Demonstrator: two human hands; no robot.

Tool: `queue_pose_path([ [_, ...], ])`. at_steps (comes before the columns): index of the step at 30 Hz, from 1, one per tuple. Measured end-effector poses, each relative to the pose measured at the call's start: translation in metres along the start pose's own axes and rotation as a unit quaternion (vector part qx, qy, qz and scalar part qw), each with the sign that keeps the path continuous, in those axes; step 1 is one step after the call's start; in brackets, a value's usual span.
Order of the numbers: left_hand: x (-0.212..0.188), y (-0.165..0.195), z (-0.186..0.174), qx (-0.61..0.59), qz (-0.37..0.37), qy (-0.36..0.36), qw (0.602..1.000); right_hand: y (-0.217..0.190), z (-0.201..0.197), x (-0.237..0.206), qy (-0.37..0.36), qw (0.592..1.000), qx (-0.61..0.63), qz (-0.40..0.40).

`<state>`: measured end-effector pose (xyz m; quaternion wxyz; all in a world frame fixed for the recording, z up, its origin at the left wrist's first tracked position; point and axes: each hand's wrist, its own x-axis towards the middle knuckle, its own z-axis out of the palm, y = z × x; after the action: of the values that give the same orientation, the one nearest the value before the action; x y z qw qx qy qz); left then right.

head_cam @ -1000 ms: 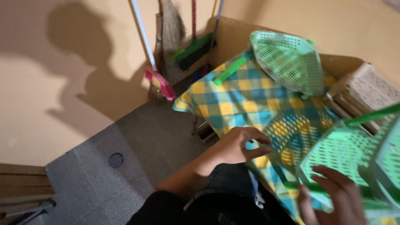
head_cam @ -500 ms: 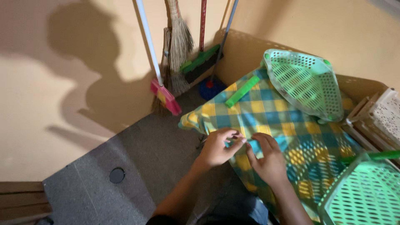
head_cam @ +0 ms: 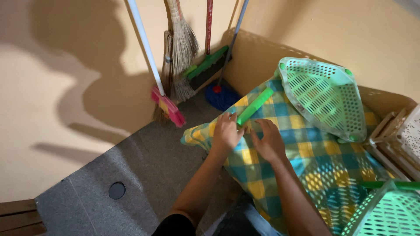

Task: The person assembles a multi-tier plastic corner basket rack on a cloth-covered surface, threading green plastic tubes through the corner holes of perforated basket tiers and pressing the tiers down onto the tubes to stack them into a standing rack.

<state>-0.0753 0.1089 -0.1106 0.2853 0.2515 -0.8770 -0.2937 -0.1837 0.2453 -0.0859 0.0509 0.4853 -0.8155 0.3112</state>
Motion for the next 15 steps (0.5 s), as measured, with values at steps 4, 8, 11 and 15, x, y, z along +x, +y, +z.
queue_pose_path([
  [4, 0.004, 0.002, 0.001, -0.007, 0.011, 0.03, 0.999, -0.004, -0.001, 0.001, -0.007, 0.999, 0.027, 0.025],
  [8, 0.002, 0.01, -0.009, -0.071, -0.007, 0.062, 0.995, -0.001, 0.002, 0.0, -0.035, 0.995, 0.049, 0.081],
  [11, -0.005, 0.022, -0.021, -0.1, 0.008, 0.102, 0.99, 0.006, 0.008, 0.003, -0.051, 0.946, 0.165, 0.276],
  [15, -0.023, 0.038, -0.033, -0.216, 0.003, 0.047, 0.975, 0.007, 0.004, 0.008, -0.019, 0.786, 0.566, 0.248],
])
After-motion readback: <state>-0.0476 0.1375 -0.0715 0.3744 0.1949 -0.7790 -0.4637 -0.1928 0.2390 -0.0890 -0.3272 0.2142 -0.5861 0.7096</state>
